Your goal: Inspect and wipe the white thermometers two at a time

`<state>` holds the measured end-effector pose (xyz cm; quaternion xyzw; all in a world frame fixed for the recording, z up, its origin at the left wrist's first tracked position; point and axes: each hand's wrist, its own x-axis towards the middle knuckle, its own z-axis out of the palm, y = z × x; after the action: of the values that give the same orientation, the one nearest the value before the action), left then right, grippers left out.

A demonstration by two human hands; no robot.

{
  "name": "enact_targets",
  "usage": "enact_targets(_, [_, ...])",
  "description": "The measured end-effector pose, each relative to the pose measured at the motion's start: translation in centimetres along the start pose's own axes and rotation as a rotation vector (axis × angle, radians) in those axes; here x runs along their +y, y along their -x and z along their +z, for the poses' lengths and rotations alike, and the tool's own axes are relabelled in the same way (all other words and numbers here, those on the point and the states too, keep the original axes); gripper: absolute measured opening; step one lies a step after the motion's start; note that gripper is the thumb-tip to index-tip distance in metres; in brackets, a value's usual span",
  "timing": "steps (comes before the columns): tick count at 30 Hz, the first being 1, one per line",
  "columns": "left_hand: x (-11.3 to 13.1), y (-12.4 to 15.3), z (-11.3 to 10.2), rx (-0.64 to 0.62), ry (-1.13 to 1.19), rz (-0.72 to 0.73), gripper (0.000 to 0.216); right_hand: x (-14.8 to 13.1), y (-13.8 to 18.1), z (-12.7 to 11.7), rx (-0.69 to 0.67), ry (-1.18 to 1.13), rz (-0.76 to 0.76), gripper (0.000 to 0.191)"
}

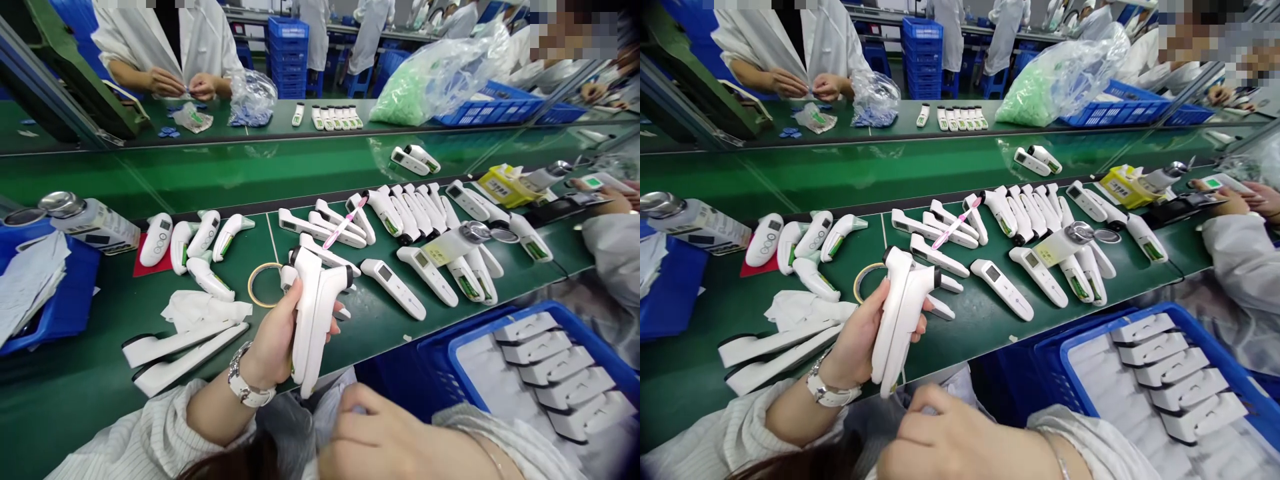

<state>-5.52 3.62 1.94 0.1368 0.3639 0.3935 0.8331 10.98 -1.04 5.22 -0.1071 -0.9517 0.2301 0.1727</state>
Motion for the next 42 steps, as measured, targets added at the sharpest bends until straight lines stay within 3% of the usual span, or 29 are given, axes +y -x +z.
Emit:
enact_targets(2, [0.1,0.1,0.0,-0.017,0.012,0.004,0.063,0.1,1.2,-1.0,0.113,0.032,0.081,0.019])
enact_targets(4, [0.0,0.1,0.1,-0.027,0.026,0.007,0.062,1.2,2.7,-1.8,0.243,0.168,0.264,0.025])
enact_targets(7, [-0.1,0.2,0.1,-0.048,0.014,0.015,0.061,3.3,4.5,-1.7,0.259,0.362,0.611,0.036])
enact_targets(9, [-0.2,0.2,0.1,-0.064,0.0,0.021,0.061,4.1,5.2,-0.7,0.249,0.354,0.748,0.045])
enact_targets(11, [-0.2,0.2,0.2,-0.071,-0.016,0.022,0.063,4.2,5.1,0.8,0.308,0.173,0.805,0.051])
enact_targets(13, [-0.3,0.3,0.3,-0.064,-0.018,0.022,0.063,3.8,4.3,2.6,0.386,-0.171,0.821,0.057])
enact_targets(16, [-0.7,0.4,0.5,-0.045,-0.007,-0.019,0.062,3.0,2.3,5.2,0.494,-0.766,0.717,0.063])
enact_targets(19, [-1.2,0.4,0.6,-0.016,0.008,-0.017,0.057,2.8,0.4,6.5,0.592,-1.085,0.638,0.058])
enact_targets(27, [-1.8,-0.5,0.3,0.02,-0.049,0.333,0.029,3.4,0.1,6.4,0.854,-1.083,0.775,0.035])
enact_targets(32, [-1.8,-0.9,0.1,0.005,-0.051,0.328,0.026,3.2,0.3,6.7,1.001,-1.08,0.831,0.038])
enact_targets(42, [-1.6,-1.0,0.1,-0.036,-0.009,0.223,0.028,4.2,0.8,6.8,1.019,-1.054,0.867,0.034])
